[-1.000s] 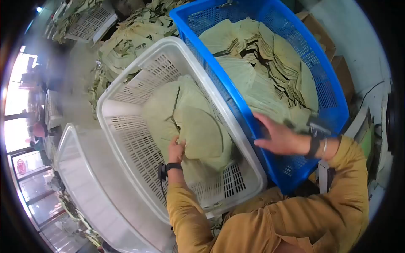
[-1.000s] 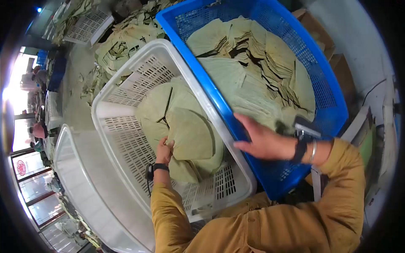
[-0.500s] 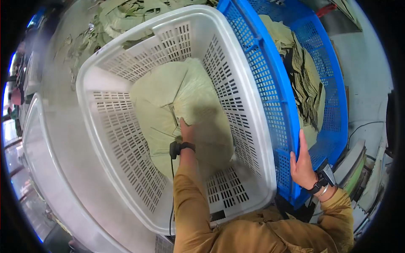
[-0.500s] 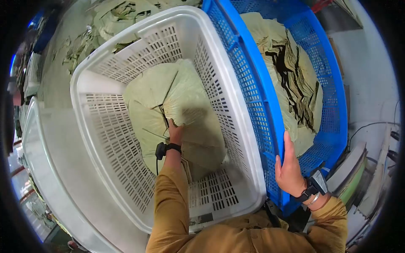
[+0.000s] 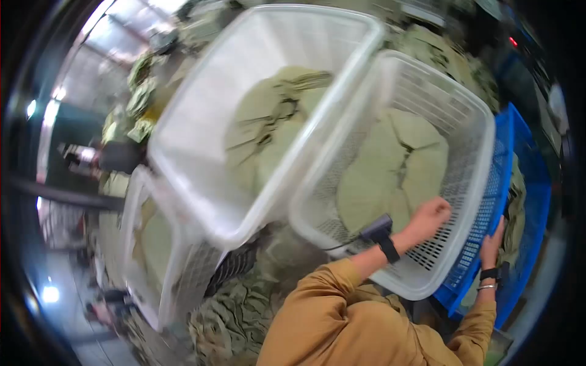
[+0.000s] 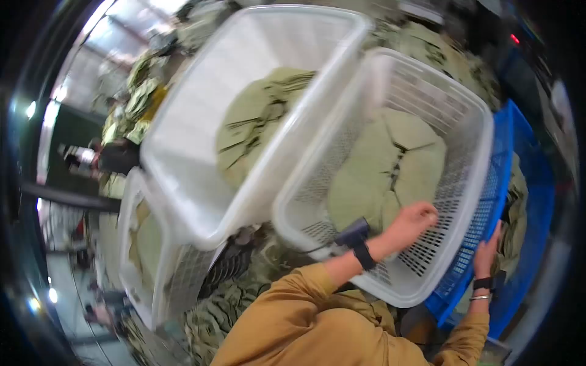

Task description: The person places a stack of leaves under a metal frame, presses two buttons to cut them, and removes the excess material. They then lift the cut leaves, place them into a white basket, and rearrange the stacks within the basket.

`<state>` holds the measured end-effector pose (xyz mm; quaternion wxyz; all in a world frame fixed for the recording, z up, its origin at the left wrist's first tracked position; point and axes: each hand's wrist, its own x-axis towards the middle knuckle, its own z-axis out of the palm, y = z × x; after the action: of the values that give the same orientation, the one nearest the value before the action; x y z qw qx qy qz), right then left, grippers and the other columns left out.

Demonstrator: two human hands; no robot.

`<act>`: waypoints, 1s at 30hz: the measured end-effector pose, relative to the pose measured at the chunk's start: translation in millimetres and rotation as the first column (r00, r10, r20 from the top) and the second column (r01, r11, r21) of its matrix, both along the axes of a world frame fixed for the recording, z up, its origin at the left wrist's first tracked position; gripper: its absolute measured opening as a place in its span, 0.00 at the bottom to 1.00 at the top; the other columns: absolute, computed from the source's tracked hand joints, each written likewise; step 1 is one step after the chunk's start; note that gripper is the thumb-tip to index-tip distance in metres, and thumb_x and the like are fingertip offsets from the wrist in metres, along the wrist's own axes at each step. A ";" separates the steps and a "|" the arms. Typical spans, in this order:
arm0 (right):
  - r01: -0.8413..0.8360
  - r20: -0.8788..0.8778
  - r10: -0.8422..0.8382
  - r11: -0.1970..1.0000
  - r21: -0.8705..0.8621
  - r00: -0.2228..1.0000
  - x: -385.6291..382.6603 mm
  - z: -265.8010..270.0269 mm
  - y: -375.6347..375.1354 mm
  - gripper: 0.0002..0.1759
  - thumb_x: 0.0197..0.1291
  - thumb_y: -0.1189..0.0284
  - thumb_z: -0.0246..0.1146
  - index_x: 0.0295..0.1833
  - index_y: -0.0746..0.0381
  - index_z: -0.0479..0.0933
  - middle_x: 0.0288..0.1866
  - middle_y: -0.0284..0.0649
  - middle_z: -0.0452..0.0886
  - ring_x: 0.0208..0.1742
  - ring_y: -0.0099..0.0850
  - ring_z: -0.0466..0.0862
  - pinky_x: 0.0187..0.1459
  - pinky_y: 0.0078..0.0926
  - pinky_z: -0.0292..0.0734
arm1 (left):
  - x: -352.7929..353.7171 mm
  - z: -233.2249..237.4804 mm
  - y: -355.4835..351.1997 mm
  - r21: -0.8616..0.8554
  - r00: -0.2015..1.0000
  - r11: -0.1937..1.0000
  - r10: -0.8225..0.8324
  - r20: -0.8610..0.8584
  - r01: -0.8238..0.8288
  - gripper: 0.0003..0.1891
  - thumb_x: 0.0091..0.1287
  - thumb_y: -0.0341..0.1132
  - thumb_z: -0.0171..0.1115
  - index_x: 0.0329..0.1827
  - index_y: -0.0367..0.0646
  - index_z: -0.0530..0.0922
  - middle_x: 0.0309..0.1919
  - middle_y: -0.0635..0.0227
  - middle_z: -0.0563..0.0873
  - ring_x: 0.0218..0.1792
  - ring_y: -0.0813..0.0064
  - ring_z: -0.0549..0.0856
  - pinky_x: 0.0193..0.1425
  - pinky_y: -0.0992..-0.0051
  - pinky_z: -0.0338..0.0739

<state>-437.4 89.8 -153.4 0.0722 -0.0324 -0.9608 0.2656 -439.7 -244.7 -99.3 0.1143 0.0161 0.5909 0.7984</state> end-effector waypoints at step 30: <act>-0.853 -0.026 0.852 -0.523 0.010 -0.523 382.6 174.7 -942.2 0.26 0.55 0.77 0.63 0.61 0.66 0.70 0.66 0.48 0.71 0.69 0.42 0.69 0.67 0.39 0.65 | 756.3 55.9 -663.7 0.190 -0.347 -0.594 0.668 0.658 -0.782 0.17 0.67 0.30 0.56 0.56 0.35 0.65 0.54 0.56 0.71 0.61 0.57 0.71 0.67 0.56 0.67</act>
<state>-54.8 -852.4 21.2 -0.1862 0.8247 -0.4944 0.2018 316.6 -908.4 -43.5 -0.5607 -0.4977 -0.0207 0.6615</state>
